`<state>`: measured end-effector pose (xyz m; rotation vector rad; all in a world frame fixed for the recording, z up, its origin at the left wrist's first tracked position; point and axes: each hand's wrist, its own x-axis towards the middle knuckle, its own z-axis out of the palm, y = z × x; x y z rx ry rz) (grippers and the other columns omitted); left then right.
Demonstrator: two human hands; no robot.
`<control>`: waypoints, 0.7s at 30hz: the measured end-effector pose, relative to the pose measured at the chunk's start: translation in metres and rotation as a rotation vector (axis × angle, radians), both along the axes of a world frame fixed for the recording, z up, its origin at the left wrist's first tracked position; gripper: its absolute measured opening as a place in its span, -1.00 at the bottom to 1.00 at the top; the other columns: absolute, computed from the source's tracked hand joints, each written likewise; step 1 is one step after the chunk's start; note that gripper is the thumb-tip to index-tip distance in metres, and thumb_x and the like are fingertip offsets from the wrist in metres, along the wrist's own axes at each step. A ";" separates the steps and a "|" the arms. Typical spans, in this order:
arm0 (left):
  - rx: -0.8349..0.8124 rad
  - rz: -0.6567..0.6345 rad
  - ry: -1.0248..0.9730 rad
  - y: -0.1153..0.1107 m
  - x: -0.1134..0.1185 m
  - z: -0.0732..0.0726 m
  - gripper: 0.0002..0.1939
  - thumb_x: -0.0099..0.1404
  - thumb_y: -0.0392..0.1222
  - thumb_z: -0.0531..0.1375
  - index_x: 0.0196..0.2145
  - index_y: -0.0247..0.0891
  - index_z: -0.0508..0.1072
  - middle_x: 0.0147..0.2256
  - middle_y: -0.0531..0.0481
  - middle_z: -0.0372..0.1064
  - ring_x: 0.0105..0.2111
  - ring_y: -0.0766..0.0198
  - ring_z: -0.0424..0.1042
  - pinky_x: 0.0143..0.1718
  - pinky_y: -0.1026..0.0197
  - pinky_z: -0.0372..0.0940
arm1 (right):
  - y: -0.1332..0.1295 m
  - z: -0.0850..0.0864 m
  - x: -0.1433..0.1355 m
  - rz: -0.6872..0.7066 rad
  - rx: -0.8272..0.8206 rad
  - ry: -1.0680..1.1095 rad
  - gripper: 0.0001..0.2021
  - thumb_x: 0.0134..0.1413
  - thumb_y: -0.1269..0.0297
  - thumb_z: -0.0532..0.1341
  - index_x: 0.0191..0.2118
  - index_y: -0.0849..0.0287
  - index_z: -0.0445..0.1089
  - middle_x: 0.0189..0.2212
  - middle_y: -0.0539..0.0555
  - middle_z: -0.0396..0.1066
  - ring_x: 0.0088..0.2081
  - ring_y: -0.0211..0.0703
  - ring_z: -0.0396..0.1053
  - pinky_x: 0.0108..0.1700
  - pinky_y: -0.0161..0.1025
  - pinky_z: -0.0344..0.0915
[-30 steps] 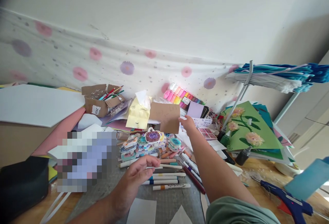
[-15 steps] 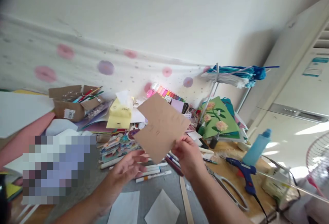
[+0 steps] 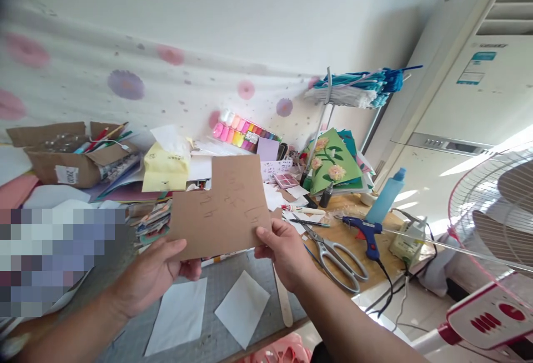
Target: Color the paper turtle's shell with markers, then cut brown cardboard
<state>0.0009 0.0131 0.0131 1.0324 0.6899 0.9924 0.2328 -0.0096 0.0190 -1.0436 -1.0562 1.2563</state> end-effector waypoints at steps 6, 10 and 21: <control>-0.029 0.147 0.042 0.002 -0.001 -0.002 -0.63 0.12 -0.08 0.36 -0.13 -0.22 0.44 -0.33 0.01 0.49 -0.57 0.31 0.37 -0.58 0.24 0.35 | -0.001 0.005 0.056 -0.022 0.019 -0.499 -0.58 -0.06 -0.06 0.28 -0.17 0.15 0.53 -0.39 0.08 0.52 -0.34 -0.05 0.45 -0.23 -0.12 0.38; -0.012 0.153 0.025 0.005 -0.001 -0.004 -0.62 0.14 -0.08 0.35 -0.12 -0.24 0.43 -0.30 0.01 0.47 -0.55 0.32 0.36 -0.59 0.24 0.36 | -0.015 -0.012 0.142 -0.283 -0.076 -0.972 -0.69 -0.15 0.16 0.30 -0.23 0.15 0.56 -0.25 0.23 0.54 -0.17 0.25 0.41 -0.06 0.09 0.24; -0.037 0.142 -0.115 0.002 0.003 -0.002 -0.66 0.18 0.00 0.30 -0.17 -0.27 0.46 -0.40 -0.03 0.50 -0.61 0.28 0.37 -0.64 0.22 0.36 | -0.046 -0.047 0.192 -0.391 -0.119 -1.391 -0.55 -0.29 0.30 0.21 -0.15 0.03 0.57 -0.52 0.22 0.54 -0.50 0.18 0.47 -0.43 -0.01 0.28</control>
